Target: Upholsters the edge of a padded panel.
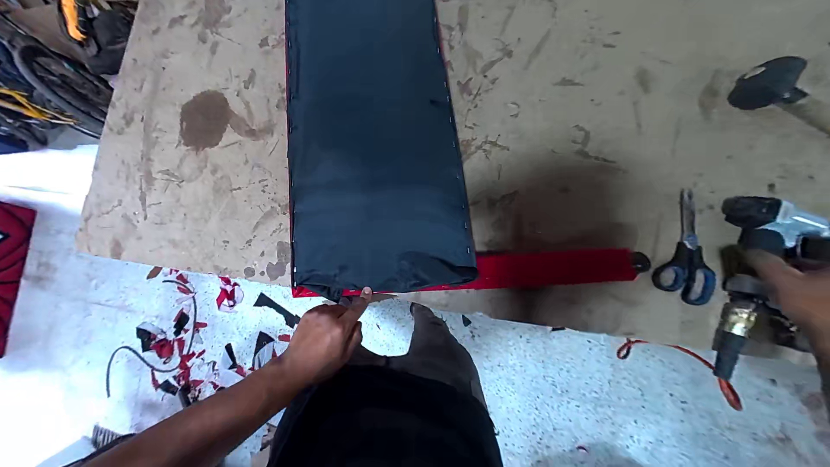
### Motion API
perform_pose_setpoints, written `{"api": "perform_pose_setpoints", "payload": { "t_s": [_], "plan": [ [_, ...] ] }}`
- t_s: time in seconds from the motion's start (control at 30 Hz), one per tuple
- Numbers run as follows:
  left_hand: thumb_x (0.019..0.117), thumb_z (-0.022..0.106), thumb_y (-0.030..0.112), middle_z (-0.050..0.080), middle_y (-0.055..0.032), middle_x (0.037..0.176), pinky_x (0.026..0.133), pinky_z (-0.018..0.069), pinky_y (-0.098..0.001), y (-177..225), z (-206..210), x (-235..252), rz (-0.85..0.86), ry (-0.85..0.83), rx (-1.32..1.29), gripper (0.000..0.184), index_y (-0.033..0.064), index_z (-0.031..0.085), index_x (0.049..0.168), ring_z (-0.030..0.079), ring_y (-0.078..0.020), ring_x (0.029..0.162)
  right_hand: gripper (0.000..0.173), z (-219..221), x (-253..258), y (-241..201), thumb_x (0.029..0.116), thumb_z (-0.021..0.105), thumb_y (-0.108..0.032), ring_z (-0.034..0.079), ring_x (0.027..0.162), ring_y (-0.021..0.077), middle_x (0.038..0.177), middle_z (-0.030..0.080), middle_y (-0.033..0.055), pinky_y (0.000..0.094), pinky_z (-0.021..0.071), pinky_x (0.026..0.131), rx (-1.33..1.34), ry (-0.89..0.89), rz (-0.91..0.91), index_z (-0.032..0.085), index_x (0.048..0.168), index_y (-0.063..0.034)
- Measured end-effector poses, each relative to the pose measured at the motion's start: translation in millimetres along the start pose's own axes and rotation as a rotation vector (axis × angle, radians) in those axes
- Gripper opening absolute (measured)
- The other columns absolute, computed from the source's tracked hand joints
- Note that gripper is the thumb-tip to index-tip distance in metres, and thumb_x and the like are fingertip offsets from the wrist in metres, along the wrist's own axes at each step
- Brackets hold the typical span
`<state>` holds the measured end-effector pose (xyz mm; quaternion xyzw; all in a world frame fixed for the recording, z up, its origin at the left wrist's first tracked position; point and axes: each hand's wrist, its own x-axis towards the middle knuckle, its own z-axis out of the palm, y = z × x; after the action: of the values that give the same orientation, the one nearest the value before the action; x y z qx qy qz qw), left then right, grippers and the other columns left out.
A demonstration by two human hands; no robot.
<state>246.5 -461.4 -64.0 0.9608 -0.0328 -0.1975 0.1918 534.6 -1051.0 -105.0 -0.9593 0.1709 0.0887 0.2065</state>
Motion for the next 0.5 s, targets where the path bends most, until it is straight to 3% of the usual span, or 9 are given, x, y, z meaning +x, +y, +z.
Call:
{"api": "perform_pose_setpoints", "payload": {
  "t_s": [0.1,0.17,0.2,0.27,0.33,0.4,0.43,0.5],
  "plan": [
    [0.1030,0.046,0.027,0.073,-0.0131,0.084,0.071,0.0597,-0.0510,-6.5,-2.5,4.5,0.042,-0.077,0.008,0.052,0.0142,0.050,0.153,0.073,-0.0323,0.078,0.084,26.7,34.0,24.2,0.0850,0.081,-0.039,0.046,0.124,0.0662,0.140,0.042,0.0451,0.0838,0.0380,0.094,-0.112,0.062,0.027,0.041,0.147,0.0006],
    [0.1034,0.043,0.029,0.073,-0.0146,0.087,0.074,0.0585,-0.0546,-10.9,-11.7,4.5,0.063,-0.209,0.008,0.056,0.0139,0.041,0.158,0.073,-0.0352,0.081,0.081,26.3,20.2,12.6,0.0832,0.081,-0.036,0.047,0.124,0.0647,0.137,0.046,0.0443,0.0831,0.0375,0.095,-0.119,0.072,0.158,0.043,0.144,0.0021],
    [0.1039,0.043,0.029,0.072,-0.0161,0.089,0.075,0.0581,-0.0563,-13.5,-17.9,4.7,0.075,-0.279,0.003,0.059,0.0139,0.034,0.161,0.072,-0.0374,0.084,0.076,19.5,-0.9,-6.2,0.0848,0.079,-0.036,0.053,0.120,0.0610,0.131,0.053,0.0419,0.0807,0.0407,0.093,-0.099,0.067,0.228,0.046,0.142,0.0023],
    [0.1045,0.044,0.029,0.071,-0.0191,0.089,0.076,0.0568,-0.0593,-20.8,-30.2,5.1,0.113,-0.371,-0.014,0.064,0.0134,0.025,0.163,0.072,-0.0417,0.085,0.057,0.9,-66.3,-59.3,0.0925,0.068,-0.034,0.063,0.093,0.0417,0.111,0.063,0.0294,0.0653,0.0511,0.079,0.019,0.029,0.328,0.054,0.135,0.0007],
    [0.1043,0.047,0.028,0.071,-0.0209,0.091,0.076,0.0553,-0.0624,-33.0,-42.4,7.2,0.124,-0.455,-0.067,0.069,0.0166,0.018,0.165,0.071,-0.0444,0.087,0.041,-4.3,-151.9,-115.2,0.1020,0.055,-0.034,0.061,0.062,0.0197,0.087,0.065,0.0120,0.0426,0.0559,0.058,0.200,-0.047,0.284,0.057,0.129,-0.0040],
    [0.1043,0.048,0.025,0.070,-0.0242,0.102,0.079,0.0536,-0.0653,-41.4,-53.0,10.5,0.119,-0.568,-0.118,0.073,0.0204,0.010,0.167,0.069,-0.0472,0.092,0.038,2.5,-249.9,-184.5,0.1059,0.049,-0.031,0.065,0.057,0.0172,0.085,0.070,0.0097,0.0379,0.0591,0.055,0.339,-0.160,0.147,0.056,0.130,-0.0025],
    [0.1047,0.047,0.023,0.069,-0.0250,0.104,0.079,0.0539,-0.0656,-45.6,-57.1,12.5,0.138,-0.595,-0.123,0.073,0.0199,0.008,0.167,0.069,-0.0479,0.094,0.039,12.6,-292.9,-223.9,0.1042,0.049,-0.030,0.067,0.059,0.0181,0.091,0.072,0.0100,0.0384,0.0609,0.056,0.323,-0.217,0.082,0.054,0.131,-0.0017],
    [0.1064,0.043,0.023,0.070,-0.0249,0.102,0.080,0.0541,-0.0642,-55.7,-59.4,11.8,0.213,-0.584,-0.140,0.069,0.0147,0.010,0.166,0.069,-0.0476,0.097,0.038,44.9,-360.9,-296.9,0.1012,0.052,-0.029,0.068,0.061,0.0181,0.085,0.070,0.0068,0.0402,0.0613,0.057,0.192,-0.288,0.008,0.057,0.128,-0.0016]
  ]
}}
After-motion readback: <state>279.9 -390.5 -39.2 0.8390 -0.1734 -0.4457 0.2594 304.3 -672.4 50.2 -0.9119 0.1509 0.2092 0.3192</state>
